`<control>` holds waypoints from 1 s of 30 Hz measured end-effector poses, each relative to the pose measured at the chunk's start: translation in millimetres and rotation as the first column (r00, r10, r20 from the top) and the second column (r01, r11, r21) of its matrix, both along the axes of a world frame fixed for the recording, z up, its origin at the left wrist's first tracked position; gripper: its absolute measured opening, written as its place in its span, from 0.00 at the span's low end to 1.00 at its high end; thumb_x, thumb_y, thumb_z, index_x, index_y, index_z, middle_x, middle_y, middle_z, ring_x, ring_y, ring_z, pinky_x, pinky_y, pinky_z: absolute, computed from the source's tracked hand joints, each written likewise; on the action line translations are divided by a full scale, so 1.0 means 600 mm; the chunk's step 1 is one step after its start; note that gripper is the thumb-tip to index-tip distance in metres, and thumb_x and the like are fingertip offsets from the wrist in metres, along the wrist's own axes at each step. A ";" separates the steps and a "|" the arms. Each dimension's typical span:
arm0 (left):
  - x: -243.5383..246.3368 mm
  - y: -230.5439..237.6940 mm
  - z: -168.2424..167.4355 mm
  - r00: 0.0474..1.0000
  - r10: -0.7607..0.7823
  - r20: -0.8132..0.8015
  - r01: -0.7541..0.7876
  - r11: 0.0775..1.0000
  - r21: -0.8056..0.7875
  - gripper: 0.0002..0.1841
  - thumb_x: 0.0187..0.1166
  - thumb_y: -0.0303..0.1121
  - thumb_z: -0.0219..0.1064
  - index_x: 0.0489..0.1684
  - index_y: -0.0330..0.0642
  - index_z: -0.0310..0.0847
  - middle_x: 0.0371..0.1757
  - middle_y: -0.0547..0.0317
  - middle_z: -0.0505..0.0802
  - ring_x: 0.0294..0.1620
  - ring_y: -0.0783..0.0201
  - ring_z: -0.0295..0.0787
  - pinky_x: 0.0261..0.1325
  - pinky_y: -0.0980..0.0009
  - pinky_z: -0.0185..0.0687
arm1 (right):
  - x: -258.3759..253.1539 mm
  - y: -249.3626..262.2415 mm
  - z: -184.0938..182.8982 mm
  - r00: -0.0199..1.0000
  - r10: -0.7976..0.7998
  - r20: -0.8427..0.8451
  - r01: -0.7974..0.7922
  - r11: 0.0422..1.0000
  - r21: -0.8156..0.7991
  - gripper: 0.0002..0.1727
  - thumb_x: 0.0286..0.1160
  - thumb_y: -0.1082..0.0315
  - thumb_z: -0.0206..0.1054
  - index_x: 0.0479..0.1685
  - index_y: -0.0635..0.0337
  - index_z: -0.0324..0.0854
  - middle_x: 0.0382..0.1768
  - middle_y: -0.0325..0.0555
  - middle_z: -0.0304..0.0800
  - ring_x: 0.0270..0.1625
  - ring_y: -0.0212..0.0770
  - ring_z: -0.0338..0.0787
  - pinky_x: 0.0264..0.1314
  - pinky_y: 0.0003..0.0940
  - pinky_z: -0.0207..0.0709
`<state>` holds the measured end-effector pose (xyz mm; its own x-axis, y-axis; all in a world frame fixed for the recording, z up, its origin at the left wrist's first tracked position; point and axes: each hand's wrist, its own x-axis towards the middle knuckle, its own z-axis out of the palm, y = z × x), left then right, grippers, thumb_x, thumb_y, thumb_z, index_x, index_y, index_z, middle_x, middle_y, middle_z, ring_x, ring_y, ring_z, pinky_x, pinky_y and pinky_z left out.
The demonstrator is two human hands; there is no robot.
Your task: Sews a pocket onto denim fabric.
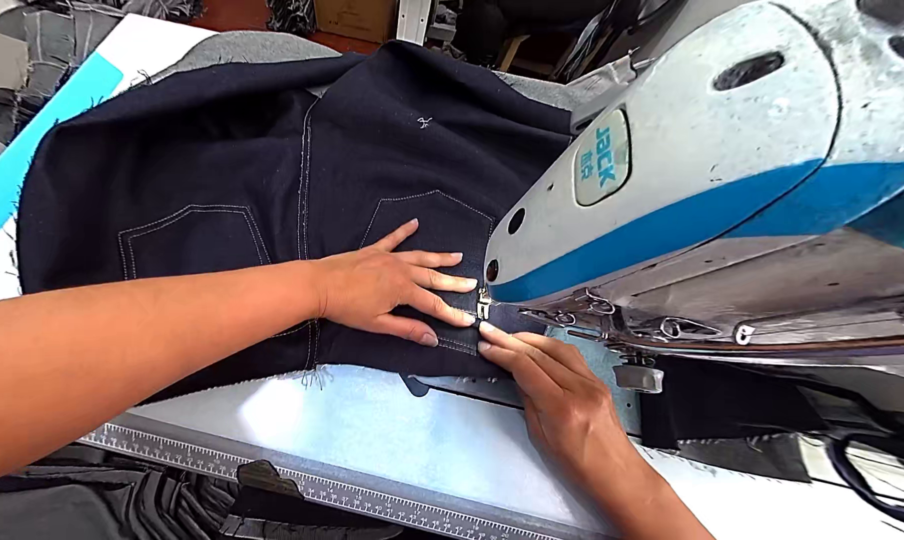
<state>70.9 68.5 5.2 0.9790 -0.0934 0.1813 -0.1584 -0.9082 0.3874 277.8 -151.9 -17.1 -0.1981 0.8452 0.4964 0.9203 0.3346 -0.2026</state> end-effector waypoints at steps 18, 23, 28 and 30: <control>0.012 0.019 -0.001 0.998 0.058 -0.005 -0.057 0.998 0.014 0.24 0.87 0.56 0.53 0.75 0.64 0.83 0.85 0.63 0.78 0.94 0.48 0.55 0.87 0.25 0.27 | 0.006 0.011 -0.005 0.992 -0.081 -0.095 0.085 0.995 0.043 0.15 0.83 0.71 0.57 0.48 0.59 0.94 0.56 0.45 0.97 0.67 0.39 0.91 0.75 0.29 0.77; 0.013 0.011 -0.003 0.994 0.102 0.043 -0.103 0.994 0.033 0.23 0.85 0.56 0.56 0.74 0.66 0.84 0.84 0.66 0.79 0.93 0.52 0.59 0.88 0.26 0.30 | 0.006 0.012 0.001 0.992 -0.076 -0.103 0.078 0.997 0.015 0.16 0.83 0.70 0.56 0.47 0.61 0.92 0.54 0.49 0.97 0.67 0.41 0.92 0.78 0.31 0.76; 0.011 0.011 -0.011 0.992 0.104 0.071 -0.103 0.994 -0.023 0.21 0.85 0.52 0.60 0.71 0.63 0.87 0.83 0.65 0.81 0.93 0.54 0.59 0.89 0.27 0.25 | 0.007 0.016 0.013 0.998 -0.028 -0.058 0.022 0.996 -0.090 0.13 0.82 0.75 0.55 0.48 0.67 0.88 0.55 0.59 0.95 0.68 0.43 0.90 0.79 0.26 0.70; 0.012 0.014 -0.015 0.993 0.083 0.080 -0.079 0.996 -0.047 0.21 0.85 0.51 0.60 0.72 0.61 0.87 0.83 0.62 0.81 0.93 0.52 0.59 0.89 0.26 0.24 | 0.009 0.015 0.011 0.998 -0.020 -0.064 0.014 0.995 -0.095 0.14 0.82 0.76 0.55 0.48 0.69 0.87 0.55 0.60 0.95 0.69 0.42 0.89 0.80 0.25 0.68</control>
